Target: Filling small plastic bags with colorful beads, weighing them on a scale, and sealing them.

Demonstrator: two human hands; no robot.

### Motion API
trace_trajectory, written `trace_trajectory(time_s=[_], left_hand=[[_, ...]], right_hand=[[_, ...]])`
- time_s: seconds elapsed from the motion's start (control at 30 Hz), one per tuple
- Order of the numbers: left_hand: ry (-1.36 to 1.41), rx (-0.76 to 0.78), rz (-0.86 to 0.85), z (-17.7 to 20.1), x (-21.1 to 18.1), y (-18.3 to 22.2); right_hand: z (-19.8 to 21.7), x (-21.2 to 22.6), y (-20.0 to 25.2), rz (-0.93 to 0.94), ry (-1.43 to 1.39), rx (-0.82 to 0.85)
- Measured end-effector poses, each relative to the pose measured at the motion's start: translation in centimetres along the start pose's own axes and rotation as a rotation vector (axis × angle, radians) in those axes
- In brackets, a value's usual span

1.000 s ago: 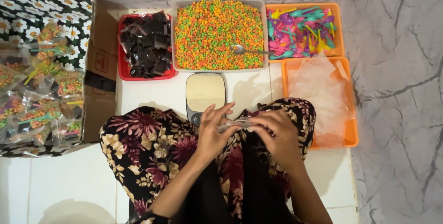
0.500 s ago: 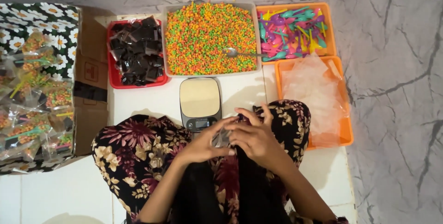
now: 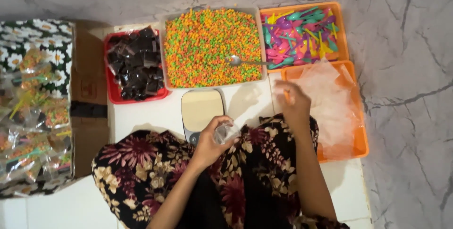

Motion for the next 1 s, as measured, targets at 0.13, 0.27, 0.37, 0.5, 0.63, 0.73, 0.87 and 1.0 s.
trace_trajectory(time_s=[0.13,0.27,0.37,0.5,0.63,0.73,0.87,1.0], left_hand=[[0.028,-0.054,0.056,0.0,0.8,-1.0],[0.006,-0.072,0.043,-0.4,-1.3,-2.2],[-0.020,-0.087,0.018,-0.7,-2.8,-2.8],[-0.101,-0.099,0.036,-1.3,-4.7,-4.1],[-0.208,-0.069,0.039,-2.2,-6.8,-5.4],[-0.212,-0.034,0.030,-3.3,-6.8,-6.8],[-0.265,-0.030,0.022,-5.1,-6.2,-8.7],[-0.248,-0.010,-0.035,-6.5,-5.7,-9.6]], right_hand=[[0.6,-15.1,-0.2,-0.252,0.149,-0.227],[-1.3,-23.9,-2.3,-0.259,0.259,-0.210],[-3.5,-27.0,-3.8,-0.227,0.459,-0.052],[-7.2,-31.1,-5.2,-0.067,0.773,0.247],[-8.1,-28.6,-6.7,0.061,0.844,0.227],[-8.9,-31.1,-5.9,-0.128,0.840,0.348],[-9.0,-32.6,-5.7,-0.151,0.884,0.375],[-7.7,-30.7,-6.1,-0.061,0.855,0.260]])
Point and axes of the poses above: each hand's wrist, its own y-axis away from the middle knuckle, its own z-axis out of the back of the hand, x = y × z, the point moved 6 cm from there along -y, towards the middle knuckle, and after that the axes turned 15 degrees about z, right-handed, at the moved point
